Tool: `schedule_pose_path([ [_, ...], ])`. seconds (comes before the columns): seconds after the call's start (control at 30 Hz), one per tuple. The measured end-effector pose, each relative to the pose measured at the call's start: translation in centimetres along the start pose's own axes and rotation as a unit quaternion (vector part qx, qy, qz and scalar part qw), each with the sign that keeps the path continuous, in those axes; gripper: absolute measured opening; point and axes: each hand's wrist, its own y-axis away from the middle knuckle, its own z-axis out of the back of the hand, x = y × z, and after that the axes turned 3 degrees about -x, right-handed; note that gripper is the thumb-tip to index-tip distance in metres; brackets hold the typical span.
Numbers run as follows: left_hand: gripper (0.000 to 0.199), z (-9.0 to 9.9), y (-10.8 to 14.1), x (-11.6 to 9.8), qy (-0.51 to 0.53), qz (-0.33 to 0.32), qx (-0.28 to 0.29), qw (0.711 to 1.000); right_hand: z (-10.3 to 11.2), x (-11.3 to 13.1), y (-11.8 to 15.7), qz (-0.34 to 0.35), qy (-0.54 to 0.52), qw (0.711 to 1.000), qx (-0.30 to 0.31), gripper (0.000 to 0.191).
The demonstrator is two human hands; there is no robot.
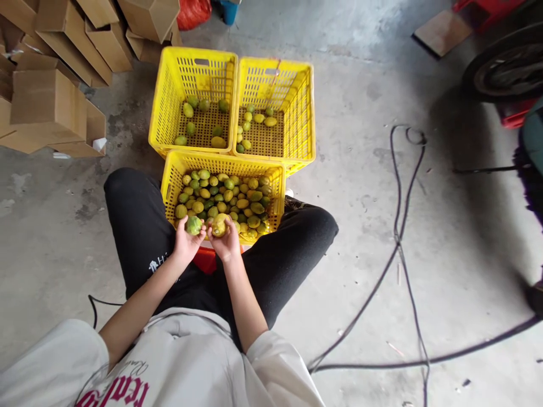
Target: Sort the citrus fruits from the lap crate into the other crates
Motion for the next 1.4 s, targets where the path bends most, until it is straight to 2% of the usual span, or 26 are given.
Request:
schedule_pose_path([
  [0.07, 0.022, 0.2, 0.0, -0.1, 0.033, -0.016, -0.024, 0.999, -1.4, 0.7, -1.0, -0.026, -0.015, 1.0, -0.01, 0.008],
  [0.13, 0.022, 0.4, 0.0, -0.2, 0.054, -0.029, -0.042, 0.997, -4.6, 1.7, -2.5, -0.023, 0.0, 1.0, 0.017, 0.006],
  [0.2, 0.022, 0.4, 0.0, -0.3, 0.065, -0.023, -0.053, 0.996, -9.1, 3.0, -3.9, 0.021, 0.019, 0.994, 0.105, 0.011],
  [0.3, 0.02, 0.2, -0.1, -0.4, 0.072, 0.001, -0.056, 0.996, -15.4, 4.5, -4.6, 0.088, -0.031, 0.964, 0.247, 0.018],
  [0.37, 0.02, 0.0, -0.1, -0.4, 0.071, 0.002, -0.058, 0.996, -17.3, 4.7, -3.8, 0.106, -0.069, 0.946, 0.297, 0.022],
  [0.4, 0.021, 0.0, -0.1, -0.4, 0.067, 0.0, -0.057, 0.996, -17.2, 4.6, -3.2, 0.109, -0.081, 0.941, 0.311, 0.024],
  [0.47, 0.022, -0.1, -0.3, -0.4, 0.054, -0.004, -0.054, 0.997, -15.4, 3.9, -2.3, 0.106, -0.089, 0.939, 0.314, 0.028],
  [0.53, 0.022, 0.0, -0.4, -0.2, 0.039, -0.002, -0.057, 0.998, -11.7, 3.1, -2.3, 0.106, -0.085, 0.949, 0.286, 0.03],
  [0.6, 0.021, 0.2, -0.4, -0.1, 0.028, 0.006, -0.066, 0.997, -7.4, 2.7, -3.3, 0.123, -0.096, 0.961, 0.23, 0.028],
  [0.67, 0.019, 0.3, -0.4, 0.0, 0.018, 0.03, -0.079, 0.996, -3.3, 2.9, -4.8, 0.152, -0.118, 0.974, 0.122, 0.025],
  [0.73, 0.016, 0.0, -0.2, -0.2, 0.01, 0.077, -0.098, 0.992, -0.3, 3.5, -6.3, 0.146, -0.115, 0.982, -0.035, 0.024],
  [0.77, 0.014, -0.5, -0.2, -0.3, 0.009, 0.1, -0.103, 0.99, 0.6, 3.9, -6.9, 0.147, -0.116, 0.981, -0.058, 0.024],
  [0.83, 0.008, -2.5, -0.4, -0.5, 0.015, 0.119, -0.085, 0.989, 1.5, 4.3, -7.7, 0.151, -0.117, 0.979, -0.075, 0.023],
  [0.87, 0.007, -4.0, -0.5, -0.6, 0.019, 0.109, -0.055, 0.992, 1.4, 4.3, -7.9, 0.153, -0.117, 0.979, -0.064, 0.022],
  [0.93, 0.01, -7.9, -0.9, -0.8, 0.021, 0.082, 0.051, 0.995, 0.9, 4.2, -8.1, 0.145, -0.114, 0.982, -0.03, 0.019],
  [1.0, 0.023, -12.3, -1.0, -1.2, -0.001, 0.058, 0.177, 0.982, 0.3, 4.1, -8.0, 0.124, -0.111, 0.986, 0.009, 0.017],
  [1.07, 0.03, -16.0, -0.4, -1.7, -0.03, 0.016, 0.222, 0.975, 0.1, 4.2, -7.9, 0.115, -0.109, 0.987, 0.015, 0.018],
  [1.13, 0.033, -17.6, 1.3, -2.6, -0.046, -0.019, 0.265, 0.963, 0.5, 4.5, -7.8, 0.125, -0.112, 0.986, -0.009, 0.019],
  [1.17, 0.034, -17.5, 2.4, -3.2, -0.05, -0.034, 0.288, 0.956, 0.8, 4.7, -7.8, 0.134, -0.112, 0.984, -0.019, 0.02],
  [1.23, 0.04, -15.6, 4.9, -4.6, -0.058, -0.06, 0.301, 0.95, 1.4, 5.0, -7.9, 0.144, -0.109, 0.983, -0.024, 0.02],
  [1.33, 0.048, -10.2, 8.1, -6.8, -0.071, -0.122, 0.246, 0.959, 1.7, 4.9, -8.4, 0.14, -0.088, 0.986, -0.015, 0.018],
  [1.4, 0.044, -6.5, 9.6, -8.0, -0.097, -0.149, 0.227, 0.958, 1.5, 4.3, -8.8, 0.131, -0.071, 0.989, -0.011, 0.018],
])
